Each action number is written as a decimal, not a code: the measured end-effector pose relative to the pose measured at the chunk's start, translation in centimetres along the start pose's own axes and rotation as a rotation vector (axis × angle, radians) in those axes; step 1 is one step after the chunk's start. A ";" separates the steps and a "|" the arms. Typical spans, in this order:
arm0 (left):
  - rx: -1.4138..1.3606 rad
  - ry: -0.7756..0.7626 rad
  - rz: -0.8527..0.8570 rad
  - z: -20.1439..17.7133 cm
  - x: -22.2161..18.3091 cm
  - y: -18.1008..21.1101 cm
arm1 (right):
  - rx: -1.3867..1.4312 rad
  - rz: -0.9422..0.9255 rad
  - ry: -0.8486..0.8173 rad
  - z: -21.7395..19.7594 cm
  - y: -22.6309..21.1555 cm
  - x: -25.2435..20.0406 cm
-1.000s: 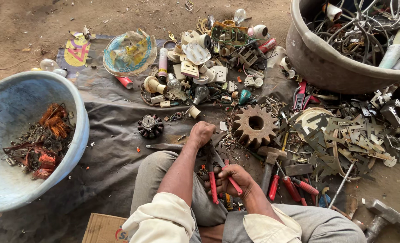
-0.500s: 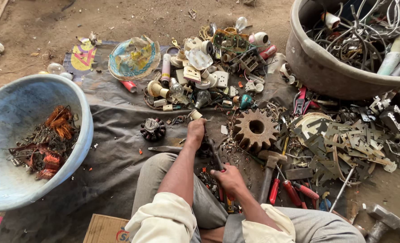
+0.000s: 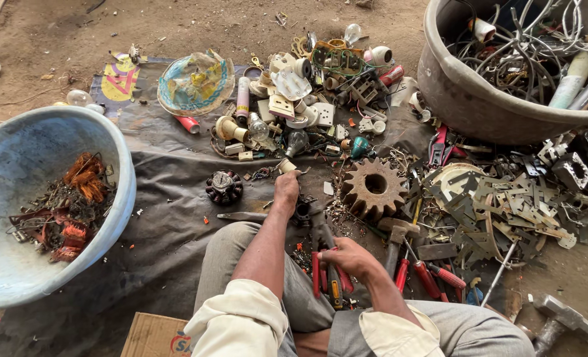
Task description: The person uses pliers to pull copper wiring from motor stators and dismantles various electronic components among a pile of scrap.
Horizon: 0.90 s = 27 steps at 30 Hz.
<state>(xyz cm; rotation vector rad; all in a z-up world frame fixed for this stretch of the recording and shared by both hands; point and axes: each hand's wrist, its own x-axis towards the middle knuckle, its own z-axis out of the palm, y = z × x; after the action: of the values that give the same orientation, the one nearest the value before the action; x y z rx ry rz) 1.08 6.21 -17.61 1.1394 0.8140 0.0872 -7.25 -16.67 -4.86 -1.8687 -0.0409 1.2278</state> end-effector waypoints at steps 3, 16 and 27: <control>-0.052 -0.006 -0.048 0.3 0.0 0.1 | -0.092 0.020 0.003 0.3 -0.3 0.9; 0.192 -0.044 -0.043 0.7 -2.5 2.1 | 0.089 0.079 0.036 0.9 -0.5 2.4; 0.081 -0.001 -0.002 0.6 -0.1 -0.2 | -0.337 -0.109 0.387 4.9 -0.5 2.3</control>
<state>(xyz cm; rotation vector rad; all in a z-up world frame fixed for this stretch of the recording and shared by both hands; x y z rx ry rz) 1.32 5.59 -17.61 1.2143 0.8241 0.0523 -9.57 -12.22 -6.86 -2.3370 -0.1435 0.8034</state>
